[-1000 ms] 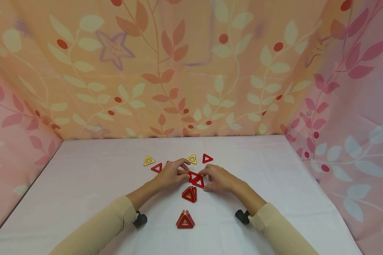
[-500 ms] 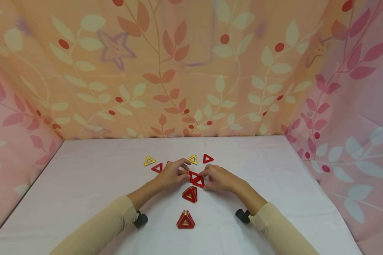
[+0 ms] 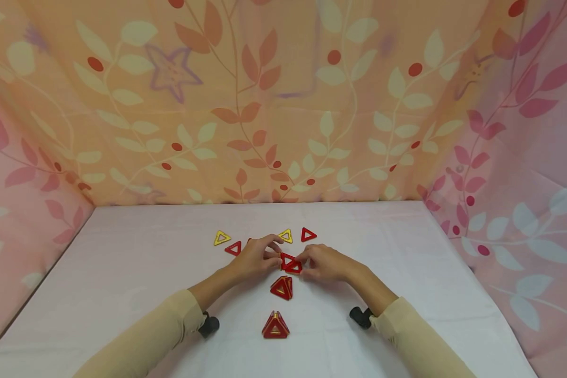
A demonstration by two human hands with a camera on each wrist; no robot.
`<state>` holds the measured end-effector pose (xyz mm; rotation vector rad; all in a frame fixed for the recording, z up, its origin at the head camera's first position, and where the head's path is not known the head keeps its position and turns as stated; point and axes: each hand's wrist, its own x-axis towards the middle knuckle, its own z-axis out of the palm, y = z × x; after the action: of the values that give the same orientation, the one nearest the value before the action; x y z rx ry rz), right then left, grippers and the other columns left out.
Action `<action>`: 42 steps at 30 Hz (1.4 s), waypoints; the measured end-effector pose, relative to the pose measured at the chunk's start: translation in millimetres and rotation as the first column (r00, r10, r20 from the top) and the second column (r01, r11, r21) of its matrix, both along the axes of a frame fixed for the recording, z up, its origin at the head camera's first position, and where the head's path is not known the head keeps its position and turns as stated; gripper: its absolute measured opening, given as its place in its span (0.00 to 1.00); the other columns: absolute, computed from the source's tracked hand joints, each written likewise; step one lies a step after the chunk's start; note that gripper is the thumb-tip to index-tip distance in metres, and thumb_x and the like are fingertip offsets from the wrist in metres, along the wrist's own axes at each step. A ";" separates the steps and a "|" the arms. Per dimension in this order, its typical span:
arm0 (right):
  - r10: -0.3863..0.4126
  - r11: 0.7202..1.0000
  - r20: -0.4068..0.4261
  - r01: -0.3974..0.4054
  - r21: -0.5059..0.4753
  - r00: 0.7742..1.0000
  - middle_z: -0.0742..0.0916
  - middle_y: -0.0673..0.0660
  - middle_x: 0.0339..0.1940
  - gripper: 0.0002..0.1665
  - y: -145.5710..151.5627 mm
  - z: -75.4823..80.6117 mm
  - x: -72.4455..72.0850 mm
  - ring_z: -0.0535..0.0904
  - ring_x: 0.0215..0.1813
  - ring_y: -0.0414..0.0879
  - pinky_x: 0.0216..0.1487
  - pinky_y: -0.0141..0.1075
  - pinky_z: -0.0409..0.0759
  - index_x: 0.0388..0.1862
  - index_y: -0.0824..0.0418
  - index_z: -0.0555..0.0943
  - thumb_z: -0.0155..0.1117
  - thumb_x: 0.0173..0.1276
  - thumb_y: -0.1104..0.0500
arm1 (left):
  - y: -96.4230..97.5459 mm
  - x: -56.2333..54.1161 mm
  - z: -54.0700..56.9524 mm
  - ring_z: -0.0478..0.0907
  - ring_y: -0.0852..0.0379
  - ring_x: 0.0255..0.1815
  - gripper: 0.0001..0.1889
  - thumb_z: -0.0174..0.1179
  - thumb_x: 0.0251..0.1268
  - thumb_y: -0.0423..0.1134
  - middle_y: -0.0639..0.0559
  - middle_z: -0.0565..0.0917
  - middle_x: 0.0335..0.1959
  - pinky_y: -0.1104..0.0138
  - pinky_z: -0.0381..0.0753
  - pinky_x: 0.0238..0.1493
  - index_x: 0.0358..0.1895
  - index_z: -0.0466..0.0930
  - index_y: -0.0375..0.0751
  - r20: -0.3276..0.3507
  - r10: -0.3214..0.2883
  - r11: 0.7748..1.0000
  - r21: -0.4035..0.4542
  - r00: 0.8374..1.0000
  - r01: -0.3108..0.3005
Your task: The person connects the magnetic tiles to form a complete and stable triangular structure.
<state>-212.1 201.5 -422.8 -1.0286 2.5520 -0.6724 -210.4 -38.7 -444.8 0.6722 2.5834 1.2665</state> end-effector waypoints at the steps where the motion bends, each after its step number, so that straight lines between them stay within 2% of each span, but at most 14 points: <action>1: -0.004 1.000 0.005 0.004 -0.005 1.000 0.85 0.51 0.46 0.21 0.2 -0.1 -0.5 0.77 0.41 0.40 0.45 0.34 0.79 0.57 0.62 0.83 0.69 0.67 0.56 | 0.1 -0.1 0.2 0.85 0.54 0.49 0.23 0.67 0.65 0.34 0.50 0.85 0.46 0.65 0.82 0.51 0.63 0.74 0.40 -0.002 -0.001 1.000 0.001 1.000 0.001; 11: -0.029 0.997 0.005 0.029 -0.078 1.000 0.87 0.47 0.42 0.14 -2.7 0.4 -3.2 0.78 0.39 0.39 0.41 0.33 0.79 0.52 0.61 0.85 0.65 0.71 0.57 | 1.1 -0.3 0.1 0.85 0.53 0.50 0.24 0.66 0.65 0.34 0.51 0.84 0.47 0.63 0.82 0.52 0.64 0.73 0.41 -0.001 0.015 1.000 -0.013 1.000 -0.015; 18: -0.072 0.993 0.015 0.073 -0.094 0.997 0.88 0.46 0.43 0.15 -10.0 0.3 -2.4 0.79 0.41 0.40 0.42 0.33 0.79 0.50 0.59 0.86 0.65 0.71 0.53 | 2.0 -0.2 -0.8 0.84 0.53 0.50 0.24 0.66 0.65 0.33 0.50 0.84 0.48 0.64 0.82 0.52 0.64 0.73 0.41 -0.009 0.020 1.000 -0.015 1.000 -0.021; 29: -0.113 0.985 -0.026 0.109 -0.130 0.993 0.89 0.48 0.39 0.13 -17.2 -2.7 -2.4 0.80 0.38 0.38 0.40 0.33 0.79 0.46 0.62 0.88 0.66 0.71 0.55 | 2.7 1.2 -2.4 0.85 0.53 0.50 0.23 0.66 0.66 0.34 0.50 0.84 0.48 0.64 0.82 0.52 0.63 0.73 0.42 -0.014 0.025 1.000 -0.008 1.000 -0.025; 32: -0.130 0.984 -0.023 0.126 -0.130 0.991 0.89 0.46 0.37 0.11 -19.3 -3.8 -2.9 0.80 0.37 0.37 0.40 0.32 0.80 0.45 0.60 0.88 0.65 0.71 0.55 | 2.8 1.4 -2.7 0.85 0.54 0.49 0.23 0.66 0.66 0.34 0.51 0.84 0.48 0.65 0.82 0.51 0.64 0.73 0.42 -0.013 0.027 1.000 -0.009 1.000 -0.027; 42: -0.160 0.981 -0.046 0.153 -0.117 0.986 0.89 0.49 0.38 0.13 -22.2 -7.4 -2.2 0.79 0.35 0.37 0.38 0.31 0.79 0.48 0.62 0.87 0.65 0.70 0.57 | 3.5 1.1 -2.9 0.85 0.55 0.48 0.23 0.66 0.66 0.34 0.50 0.84 0.48 0.66 0.82 0.51 0.63 0.73 0.43 -0.016 0.030 0.999 -0.011 0.999 -0.030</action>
<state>-214.2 179.3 -430.2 -0.8982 2.6908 -0.8501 -209.3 -35.2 -447.6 0.6455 2.6207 1.2596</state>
